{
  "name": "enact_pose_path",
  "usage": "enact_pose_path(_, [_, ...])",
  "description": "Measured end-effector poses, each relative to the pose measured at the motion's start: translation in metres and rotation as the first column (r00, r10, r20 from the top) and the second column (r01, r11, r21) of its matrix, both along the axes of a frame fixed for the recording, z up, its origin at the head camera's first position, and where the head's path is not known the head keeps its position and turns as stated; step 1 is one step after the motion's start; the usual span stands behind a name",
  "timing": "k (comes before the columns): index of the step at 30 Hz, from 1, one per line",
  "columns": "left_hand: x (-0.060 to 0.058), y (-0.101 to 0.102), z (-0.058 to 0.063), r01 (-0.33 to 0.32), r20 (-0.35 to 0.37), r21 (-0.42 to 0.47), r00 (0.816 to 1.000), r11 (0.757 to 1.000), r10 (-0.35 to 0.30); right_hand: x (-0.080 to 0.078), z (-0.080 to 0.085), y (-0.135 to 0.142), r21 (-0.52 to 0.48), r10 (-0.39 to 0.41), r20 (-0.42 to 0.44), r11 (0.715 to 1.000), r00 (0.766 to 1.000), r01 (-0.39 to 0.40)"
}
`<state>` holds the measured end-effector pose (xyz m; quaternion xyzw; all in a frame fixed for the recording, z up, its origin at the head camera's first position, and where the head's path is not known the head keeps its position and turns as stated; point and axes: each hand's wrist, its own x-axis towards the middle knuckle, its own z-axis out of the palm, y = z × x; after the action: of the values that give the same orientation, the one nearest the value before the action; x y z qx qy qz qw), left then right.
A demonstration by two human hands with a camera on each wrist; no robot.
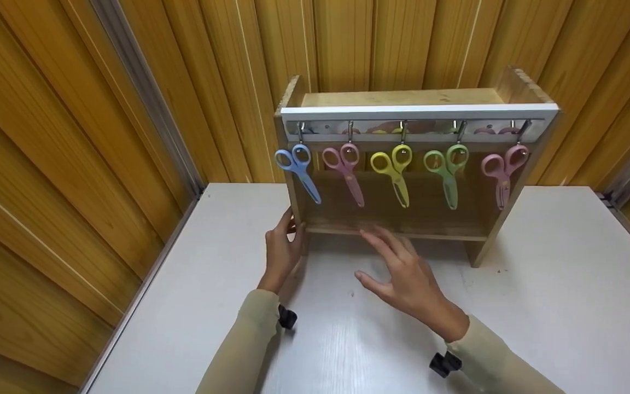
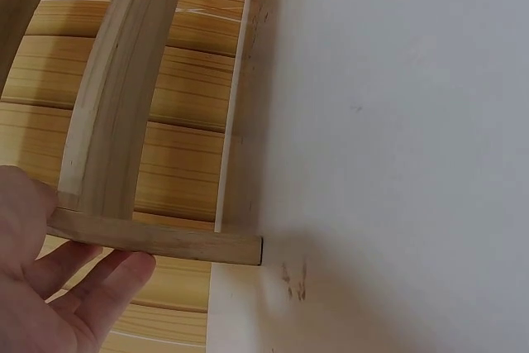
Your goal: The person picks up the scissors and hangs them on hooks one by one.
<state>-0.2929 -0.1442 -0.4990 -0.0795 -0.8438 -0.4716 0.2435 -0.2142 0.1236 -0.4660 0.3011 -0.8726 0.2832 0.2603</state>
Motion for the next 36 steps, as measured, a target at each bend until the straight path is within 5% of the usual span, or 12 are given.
enact_pose_path(7, [-0.001,-0.003,-0.001,-0.020,-0.012,-0.019,1.000,1.000,0.020,0.002,-0.015,0.036,0.230,-0.168,0.004,0.960,0.986,0.163])
enact_pose_path(12, [0.000,-0.008,-0.003,-0.025,-0.042,-0.024,0.999,0.999,0.024,0.003,-0.024,0.063,0.299,-0.241,-0.055,0.922,0.969,0.246])
enact_pose_path(30, [0.001,-0.010,-0.001,-0.019,0.018,-0.022,1.000,1.000,0.020,0.019,-0.038,0.139,0.274,-0.357,-0.101,0.887,0.929,0.371])
enact_pose_path(36, [0.013,-0.014,0.010,-0.079,0.052,-0.175,0.995,0.981,0.089,0.020,-0.037,0.141,0.269,-0.375,-0.066,0.886,0.925,0.379])
